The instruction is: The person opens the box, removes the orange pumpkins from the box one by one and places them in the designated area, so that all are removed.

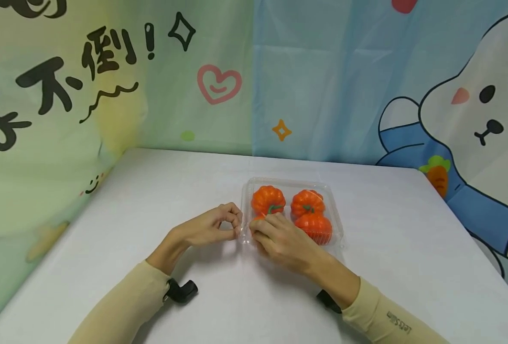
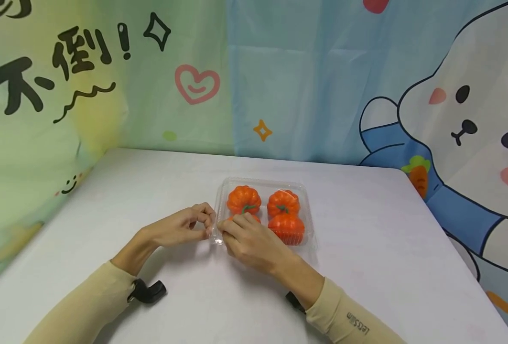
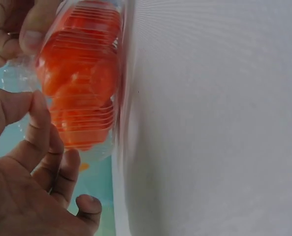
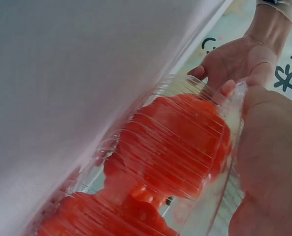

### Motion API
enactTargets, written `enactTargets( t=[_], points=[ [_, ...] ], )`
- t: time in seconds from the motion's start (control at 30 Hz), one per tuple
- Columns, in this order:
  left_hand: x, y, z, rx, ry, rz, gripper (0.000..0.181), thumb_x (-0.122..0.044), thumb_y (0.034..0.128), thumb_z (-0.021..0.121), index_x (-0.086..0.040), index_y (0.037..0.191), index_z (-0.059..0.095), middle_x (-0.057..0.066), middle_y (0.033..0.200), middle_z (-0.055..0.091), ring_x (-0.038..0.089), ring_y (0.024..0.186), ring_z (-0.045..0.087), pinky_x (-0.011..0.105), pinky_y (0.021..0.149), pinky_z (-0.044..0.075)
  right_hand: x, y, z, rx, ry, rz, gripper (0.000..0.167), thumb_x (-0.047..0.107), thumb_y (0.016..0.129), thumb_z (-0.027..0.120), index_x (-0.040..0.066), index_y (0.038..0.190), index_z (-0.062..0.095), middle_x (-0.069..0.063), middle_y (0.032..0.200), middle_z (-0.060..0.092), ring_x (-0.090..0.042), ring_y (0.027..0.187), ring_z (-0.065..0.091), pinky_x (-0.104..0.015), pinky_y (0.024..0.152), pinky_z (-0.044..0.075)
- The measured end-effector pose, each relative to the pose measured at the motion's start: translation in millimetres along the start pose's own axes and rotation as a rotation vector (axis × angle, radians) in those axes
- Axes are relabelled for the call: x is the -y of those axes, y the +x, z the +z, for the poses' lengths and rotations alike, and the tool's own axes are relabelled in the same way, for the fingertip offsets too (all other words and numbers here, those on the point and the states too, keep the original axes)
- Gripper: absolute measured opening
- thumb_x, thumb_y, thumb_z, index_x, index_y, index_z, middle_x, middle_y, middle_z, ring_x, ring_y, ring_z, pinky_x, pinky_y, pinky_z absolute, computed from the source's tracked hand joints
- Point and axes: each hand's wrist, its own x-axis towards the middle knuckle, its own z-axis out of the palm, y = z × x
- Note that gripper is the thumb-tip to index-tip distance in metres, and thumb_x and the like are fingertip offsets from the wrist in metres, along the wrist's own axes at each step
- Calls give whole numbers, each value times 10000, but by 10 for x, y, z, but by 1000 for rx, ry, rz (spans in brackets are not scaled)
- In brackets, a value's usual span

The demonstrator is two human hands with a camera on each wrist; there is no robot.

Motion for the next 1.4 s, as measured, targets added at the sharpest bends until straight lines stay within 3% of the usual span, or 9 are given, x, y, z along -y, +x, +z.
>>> enactTargets(
  t=[0.27,0.4,0.53,0.73,0.97,1.17,1.4],
  points=[
    [8,35,13,3,-17,-29,106,-87,969,662,-29,882,678,92,1187,555,258,1202,452,470,1070,286,-17,25,-17,-30,-91,4,115,156,906,787,68,925,715,-44,1056,652,-204,883,613,-311,779,475],
    [10,47,29,-5,-20,-13,106,-98,961,671,-51,867,685,85,1179,547,258,1204,440,471,1068,277,-23,44,-3,-48,-110,-17,166,147,1015,617,65,919,725,-32,1027,657,-199,874,604,-295,751,459],
    [33,49,35,1,4,5,101,-88,954,675,-72,857,699,76,1152,545,252,1193,447,459,1068,280,-22,87,-9,-81,-64,16,262,112,1031,497,37,920,723,-55,1033,647,-212,839,574,-302,733,454],
    [26,68,-4,9,34,-21,98,-74,950,663,-77,862,706,45,1123,573,229,1161,490,440,1072,307,-29,112,-50,-93,-36,49,81,86,937,661,54,886,715,-58,1027,642,-224,844,572,-312,755,472],
    [-20,28,-44,-1,78,-104,95,-122,938,656,-127,858,706,20,1126,594,217,1154,504,466,1070,333,-32,85,-116,-22,-65,87,53,129,938,709,83,962,708,-66,1100,666,-231,933,652,-356,838,512],
    [-26,30,-34,8,69,-126,106,-134,930,626,-128,825,645,17,1088,583,227,1119,503,487,1043,355,-60,-7,-222,47,-63,156,193,62,880,748,84,1043,647,-84,1172,657,-258,1012,665,-395,852,515],
    [-60,76,-4,2,98,-150,120,-162,913,603,-141,797,584,9,1083,585,223,1103,510,464,1016,369,-127,-140,-348,57,-61,201,325,66,849,767,84,1135,614,-91,1198,656,-264,1054,672,-432,905,512]
  ],
)
